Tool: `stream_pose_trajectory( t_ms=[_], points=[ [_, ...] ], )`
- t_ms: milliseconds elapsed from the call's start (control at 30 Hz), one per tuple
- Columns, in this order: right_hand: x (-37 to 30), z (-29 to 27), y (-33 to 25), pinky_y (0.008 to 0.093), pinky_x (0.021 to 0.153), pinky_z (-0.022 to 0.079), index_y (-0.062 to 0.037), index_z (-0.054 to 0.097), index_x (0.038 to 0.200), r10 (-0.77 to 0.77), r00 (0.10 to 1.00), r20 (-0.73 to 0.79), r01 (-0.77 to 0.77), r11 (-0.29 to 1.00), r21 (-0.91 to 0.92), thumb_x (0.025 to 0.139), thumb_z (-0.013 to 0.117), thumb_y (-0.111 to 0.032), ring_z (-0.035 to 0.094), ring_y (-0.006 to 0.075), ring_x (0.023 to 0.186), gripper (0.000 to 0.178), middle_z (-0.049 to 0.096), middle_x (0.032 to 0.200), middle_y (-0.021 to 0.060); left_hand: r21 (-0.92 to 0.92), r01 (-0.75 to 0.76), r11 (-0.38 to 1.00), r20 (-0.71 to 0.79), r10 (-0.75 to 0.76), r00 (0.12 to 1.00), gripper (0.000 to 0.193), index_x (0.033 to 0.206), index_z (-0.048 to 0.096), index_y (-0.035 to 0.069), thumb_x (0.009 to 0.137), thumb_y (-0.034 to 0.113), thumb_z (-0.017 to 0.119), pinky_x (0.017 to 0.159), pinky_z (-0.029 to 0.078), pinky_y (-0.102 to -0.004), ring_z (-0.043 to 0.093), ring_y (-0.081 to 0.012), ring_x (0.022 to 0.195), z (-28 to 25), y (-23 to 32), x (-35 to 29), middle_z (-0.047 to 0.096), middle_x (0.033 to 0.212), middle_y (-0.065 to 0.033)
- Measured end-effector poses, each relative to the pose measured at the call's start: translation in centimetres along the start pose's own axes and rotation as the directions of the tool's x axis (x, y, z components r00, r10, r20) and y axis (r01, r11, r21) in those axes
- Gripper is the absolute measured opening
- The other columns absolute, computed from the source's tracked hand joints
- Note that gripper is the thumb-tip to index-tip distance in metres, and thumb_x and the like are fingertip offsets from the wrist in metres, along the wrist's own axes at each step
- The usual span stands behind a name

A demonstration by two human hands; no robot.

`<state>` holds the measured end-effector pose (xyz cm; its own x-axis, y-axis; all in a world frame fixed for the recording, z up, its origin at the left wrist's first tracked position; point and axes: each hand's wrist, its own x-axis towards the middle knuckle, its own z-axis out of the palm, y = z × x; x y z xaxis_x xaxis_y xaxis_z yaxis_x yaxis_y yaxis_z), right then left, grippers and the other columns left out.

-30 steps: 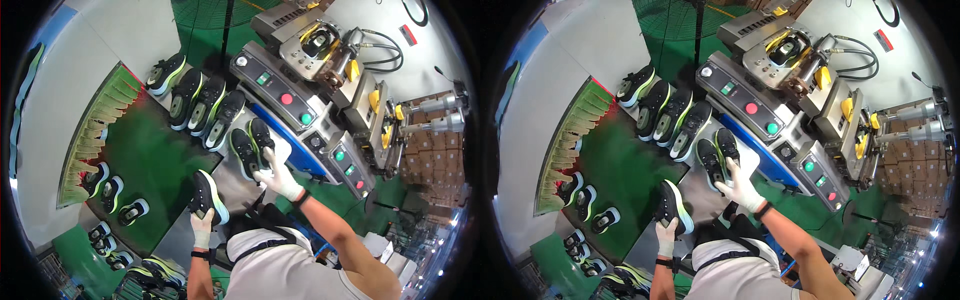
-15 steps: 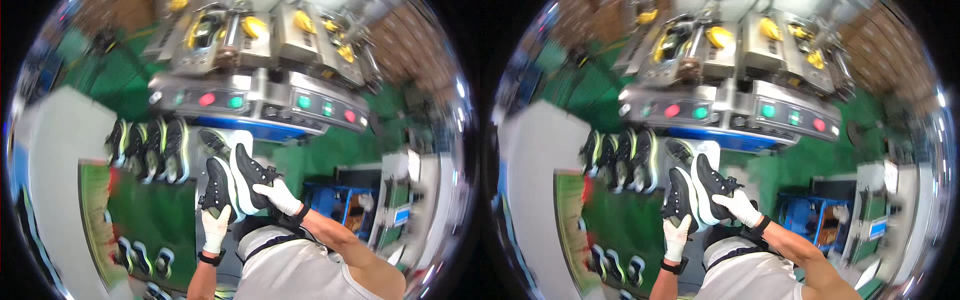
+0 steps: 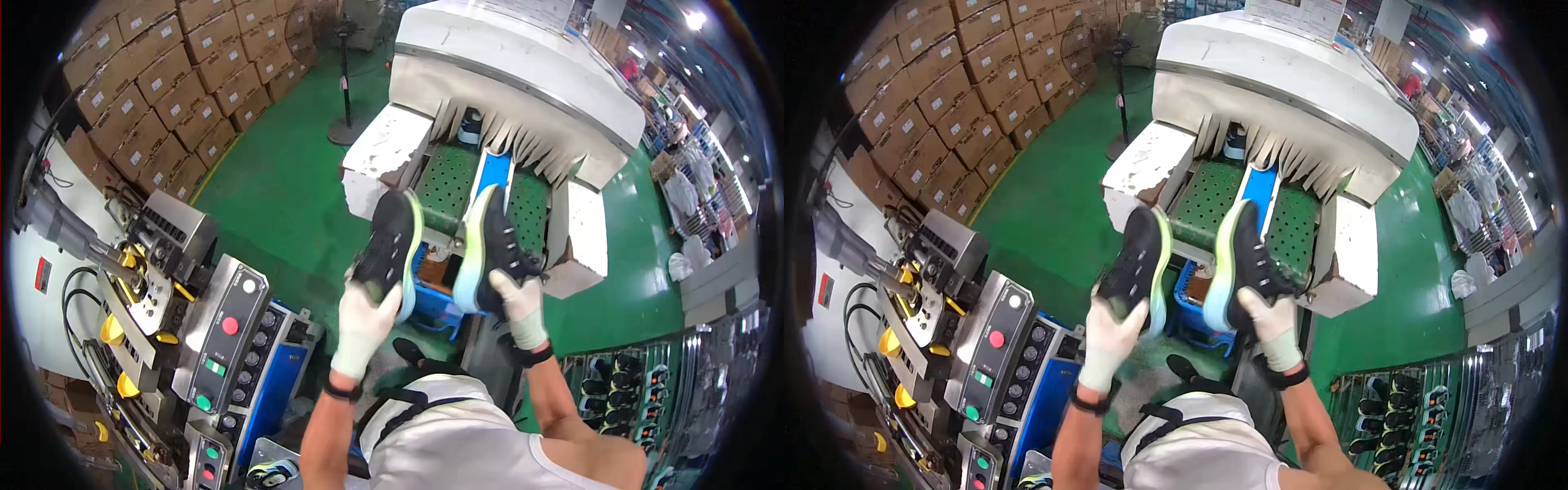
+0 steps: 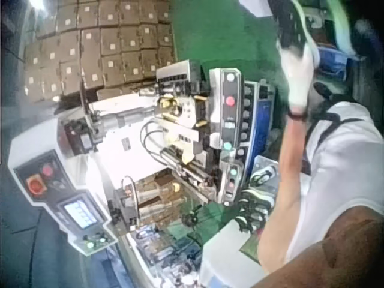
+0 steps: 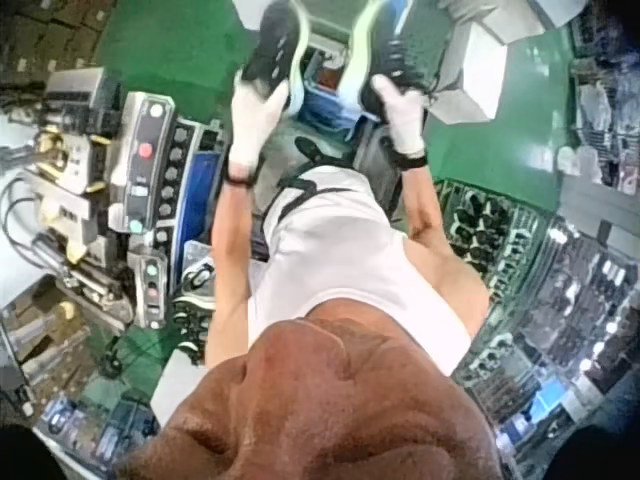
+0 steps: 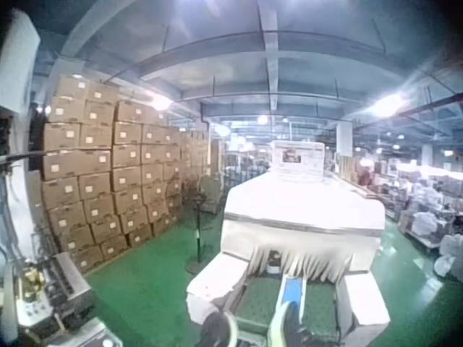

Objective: The person is using machinery and a conveyor system to assemble and check shoe components in a factory setting.

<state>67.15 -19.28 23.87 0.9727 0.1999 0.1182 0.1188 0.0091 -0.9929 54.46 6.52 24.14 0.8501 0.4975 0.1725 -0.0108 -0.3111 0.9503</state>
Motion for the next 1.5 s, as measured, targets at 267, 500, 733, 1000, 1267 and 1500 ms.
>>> stream_pose_trajectory(
  t_ms=[267,500,733,1000,1267,1500],
  points=[
    [25.6,-8.0,8.1,0.0440,0.084,0.058,0.0068,0.074,0.111,-0.012,0.983,-0.181,-0.131,0.641,-0.757,0.084,0.083,-0.025,0.077,0.0296,0.096,0.042,0.079,0.101,0.0203,0.401,-0.230,0.887,0.019,0.243,0.970,0.083,0.161,0.032,-0.007,0.094,0.018,0.074,0.116,0.047,-0.0506,0.055,-0.0486,0.138,17.5,-9.7,26.5,0.054,0.150,-0.0352],
    [32.3,-4.4,3.9,0.0492,0.121,0.040,0.0106,0.058,0.146,-0.452,0.882,0.133,0.345,0.427,-0.836,0.105,0.071,-0.035,0.059,0.0427,0.137,0.063,0.064,0.147,0.0293,0.084,-0.317,0.945,-0.104,0.325,0.940,0.074,0.153,0.043,-0.010,0.094,0.024,0.072,0.121,0.045,-0.0484,0.053,-0.0485,0.143,13.9,-9.3,22.2,0.048,0.155,-0.0378],
    [8.1,19.7,18.3,0.0408,0.121,0.043,0.0070,0.048,0.157,0.234,0.185,0.955,0.485,0.823,-0.295,0.105,0.072,-0.022,0.056,0.0289,0.142,0.064,0.056,0.157,0.0184,0.187,0.576,0.796,-0.467,-0.443,0.765,0.052,0.145,0.060,0.003,0.103,0.034,0.061,0.105,0.054,-0.0507,0.068,-0.0429,0.120,-2.0,-24.5,-18.9,0.070,0.133,-0.0251],
    [-20.3,33.5,19.5,0.0421,0.120,0.045,0.0079,0.041,0.160,0.332,-0.348,0.877,0.354,0.912,-0.205,0.104,0.071,-0.013,0.056,0.0321,0.143,0.067,0.050,0.160,0.0258,-0.646,0.745,0.164,-0.763,-0.127,-0.634,0.026,0.121,0.071,0.007,0.099,0.021,0.067,0.097,0.056,-0.0506,0.070,-0.0418,0.109,-0.2,-12.2,-77.4,0.075,0.115,-0.0203],
    [-23.3,27.1,24.9,0.0405,0.107,0.054,0.0073,0.058,0.143,0.488,-0.218,0.846,0.804,0.581,-0.128,0.101,0.073,-0.022,0.068,0.0299,0.123,0.053,0.070,0.135,0.0188,-0.304,0.952,-0.033,-0.951,0.068,-0.302,0.044,0.127,0.067,0.007,0.084,-0.003,0.067,0.117,0.044,-0.0537,0.048,-0.0457,0.138,-6.6,-15.5,-103.6,0.062,0.141,-0.0151],
    [-22.0,20.0,14.7,0.0324,0.048,0.043,-0.0048,0.068,0.111,0.781,0.252,0.572,0.629,0.317,-0.710,0.106,0.071,-0.030,0.056,0.0158,0.055,0.026,0.064,0.073,0.0049,-0.691,0.717,-0.089,-0.679,-0.261,-0.686,0.072,0.152,0.055,0.003,0.094,0.039,0.078,0.117,0.046,-0.0496,0.055,-0.0442,0.142,-29.0,-15.0,-124.7,0.059,0.153,-0.0275]
  ],
)
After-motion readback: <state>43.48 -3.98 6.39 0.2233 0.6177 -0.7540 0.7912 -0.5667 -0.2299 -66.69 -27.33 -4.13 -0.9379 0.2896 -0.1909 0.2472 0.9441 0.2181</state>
